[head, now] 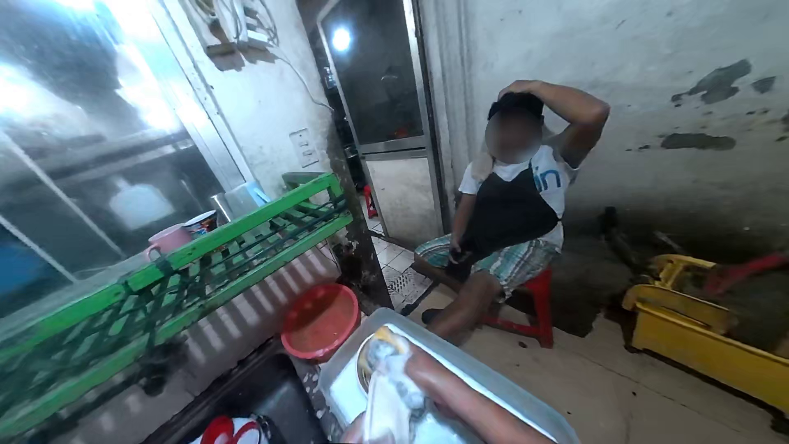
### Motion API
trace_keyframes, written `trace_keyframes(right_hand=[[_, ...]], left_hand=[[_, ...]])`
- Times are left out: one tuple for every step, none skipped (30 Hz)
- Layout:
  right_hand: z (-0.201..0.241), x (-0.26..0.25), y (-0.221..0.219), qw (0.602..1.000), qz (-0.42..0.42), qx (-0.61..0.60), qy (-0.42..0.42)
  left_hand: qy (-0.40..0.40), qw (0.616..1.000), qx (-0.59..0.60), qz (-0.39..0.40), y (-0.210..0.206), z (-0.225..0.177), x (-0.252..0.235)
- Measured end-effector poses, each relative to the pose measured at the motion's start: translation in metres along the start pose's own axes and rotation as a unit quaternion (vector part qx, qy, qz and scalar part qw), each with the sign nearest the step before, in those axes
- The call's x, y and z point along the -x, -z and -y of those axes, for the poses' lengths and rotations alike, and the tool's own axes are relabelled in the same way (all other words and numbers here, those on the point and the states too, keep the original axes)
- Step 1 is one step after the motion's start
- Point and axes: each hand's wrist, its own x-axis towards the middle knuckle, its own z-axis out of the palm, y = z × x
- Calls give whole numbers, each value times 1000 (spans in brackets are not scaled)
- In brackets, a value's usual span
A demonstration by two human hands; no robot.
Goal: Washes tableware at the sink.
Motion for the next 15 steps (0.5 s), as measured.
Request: trace_keyframes(right_hand=[[0, -2, 2, 1000, -13, -21, -16], [0, 3, -2, 999, -36, -15, 3], [-3, 14, -12, 997, -63, 8, 49], [-7, 26, -24, 990, -89, 25, 103], [-9, 36, -35, 982, -118, 34, 144], [-12, 40, -41, 975, -138, 32, 169], [-16, 35, -40, 975, -142, 25, 167], [-19, 24, -34, 979, -138, 15, 148], [-19, 10, -25, 985, -128, 14, 113], [-15, -2, -14, 992, -103, 23, 69], [-8, -10, -7, 995, -72, 57, 29], [0, -14, -3, 993, -44, 113, 16], [7, -13, -4, 984, -24, 175, 28], [15, -5, -9, 971, -8, 231, 63], [20, 6, -16, 953, 2, 279, 119]], left_hand=[[-21, 998, 55, -35, -4, 1, -2], [-31, 991, 101, -86, -9, 1, -7], [-28, 979, 149, -137, -12, 0, -13], [-21, 965, 189, -179, -14, -2, -19], [-12, 956, 208, -207, -16, -5, -24], [-2, 955, 200, -219, -17, -8, -24], [11, 962, 163, -218, -18, -10, -20], [29, 971, 120, -202, -19, -13, -14], [47, 977, 101, -185, -21, -13, -10], [59, 978, 100, -172, -25, -12, -8], [63, 978, 105, -168, -28, -10, -7], [59, 978, 106, -170, -30, -9, -8], [53, 977, 94, -183, -31, -8, -10], [49, 976, 63, -203, -30, -7, -13], [46, 973, 15, -226, -28, -6, -15]])
